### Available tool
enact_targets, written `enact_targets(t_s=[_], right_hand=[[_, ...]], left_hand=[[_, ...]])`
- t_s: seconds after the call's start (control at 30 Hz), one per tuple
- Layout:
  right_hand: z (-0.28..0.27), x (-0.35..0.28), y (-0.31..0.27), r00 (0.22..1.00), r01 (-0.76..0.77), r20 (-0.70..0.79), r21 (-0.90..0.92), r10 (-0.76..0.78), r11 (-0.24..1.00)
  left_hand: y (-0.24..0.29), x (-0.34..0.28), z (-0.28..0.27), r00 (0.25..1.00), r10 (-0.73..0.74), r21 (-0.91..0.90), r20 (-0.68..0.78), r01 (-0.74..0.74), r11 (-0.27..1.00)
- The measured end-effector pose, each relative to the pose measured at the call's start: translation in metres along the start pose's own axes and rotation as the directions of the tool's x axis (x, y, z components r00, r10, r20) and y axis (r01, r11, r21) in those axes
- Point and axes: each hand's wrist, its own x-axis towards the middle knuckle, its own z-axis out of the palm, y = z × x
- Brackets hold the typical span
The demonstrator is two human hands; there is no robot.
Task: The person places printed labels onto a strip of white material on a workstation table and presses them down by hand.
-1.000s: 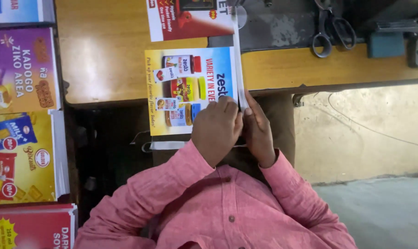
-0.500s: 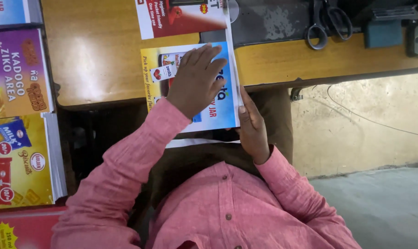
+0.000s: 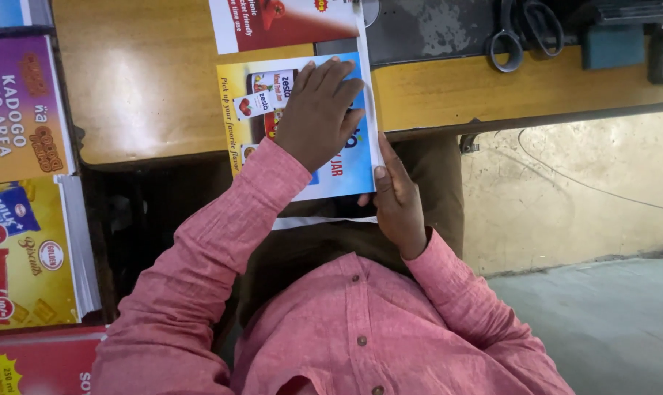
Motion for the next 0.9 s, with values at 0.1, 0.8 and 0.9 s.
enact_targets(t_s=[0.1,0.8,0.9], right_hand=[[-0.001,-0.001,0.001,0.999,-0.028,-0.017,-0.042,0.028,0.999],[0.001,-0.005,0.024,0.951,0.215,-0.001,-0.715,-0.309,0.665],[0.000,-0.003,0.018,0.939,0.253,0.024,-0.722,-0.342,0.644]], left_hand=[[-0.001,0.003,-0.001,1.000,0.003,-0.026,-0.011,-0.004,1.000],[-0.005,0.006,0.009,0.998,0.045,0.068,-0.039,-0.042,0.997],[-0.003,0.008,0.007,0.999,0.021,0.027,-0.026,-0.020,0.999]])
